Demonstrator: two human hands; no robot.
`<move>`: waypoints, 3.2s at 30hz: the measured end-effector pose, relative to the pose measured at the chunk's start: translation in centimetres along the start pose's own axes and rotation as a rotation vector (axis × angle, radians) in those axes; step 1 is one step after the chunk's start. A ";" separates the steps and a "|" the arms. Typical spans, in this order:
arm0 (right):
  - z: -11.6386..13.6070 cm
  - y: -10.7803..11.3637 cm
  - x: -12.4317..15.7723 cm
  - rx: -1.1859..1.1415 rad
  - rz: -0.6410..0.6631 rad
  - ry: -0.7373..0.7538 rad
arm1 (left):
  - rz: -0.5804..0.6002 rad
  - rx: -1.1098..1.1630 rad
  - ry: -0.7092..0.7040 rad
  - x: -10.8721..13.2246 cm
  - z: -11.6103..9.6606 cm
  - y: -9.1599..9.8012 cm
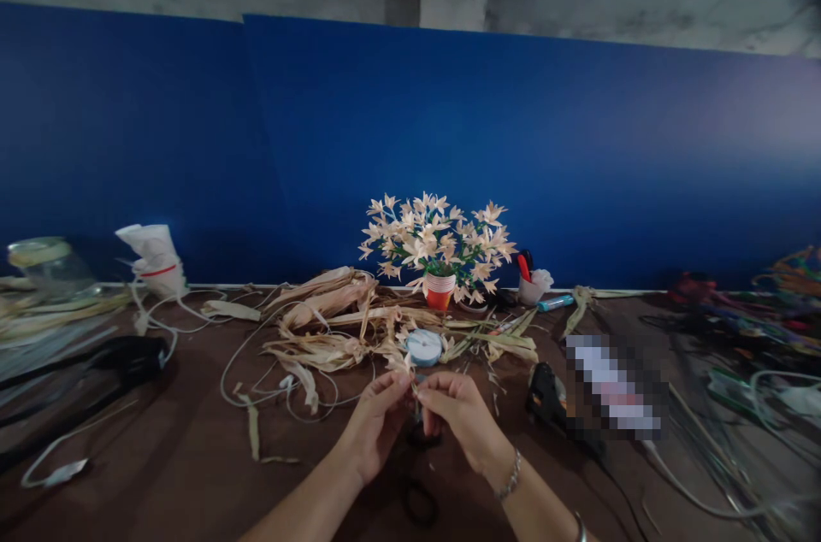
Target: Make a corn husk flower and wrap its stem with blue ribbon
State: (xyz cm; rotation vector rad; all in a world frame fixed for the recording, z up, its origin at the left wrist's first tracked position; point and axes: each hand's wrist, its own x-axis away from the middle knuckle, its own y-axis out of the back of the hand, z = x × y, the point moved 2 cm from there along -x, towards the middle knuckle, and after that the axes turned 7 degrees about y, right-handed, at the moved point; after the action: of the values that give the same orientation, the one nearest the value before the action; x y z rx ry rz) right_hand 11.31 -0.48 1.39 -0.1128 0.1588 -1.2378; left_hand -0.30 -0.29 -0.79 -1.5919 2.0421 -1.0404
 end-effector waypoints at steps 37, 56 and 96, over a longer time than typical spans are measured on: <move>-0.6 -0.2 -0.3 -0.001 -0.057 0.061 | 0.041 -0.076 -0.045 0.3 0.6 -1.1; -1.3 0.1 -0.8 -0.001 -0.072 0.048 | 0.002 -0.087 -0.030 0.8 0.3 -1.5; -1.0 0.5 -0.7 -0.053 -0.218 0.141 | -0.141 -0.483 -0.039 0.7 0.2 -1.3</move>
State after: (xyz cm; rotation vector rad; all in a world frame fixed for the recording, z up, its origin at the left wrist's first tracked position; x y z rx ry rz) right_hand 11.38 0.38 0.38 -0.0906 0.3077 -1.4603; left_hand 0.47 -1.10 0.09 -1.9904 2.3007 -0.5711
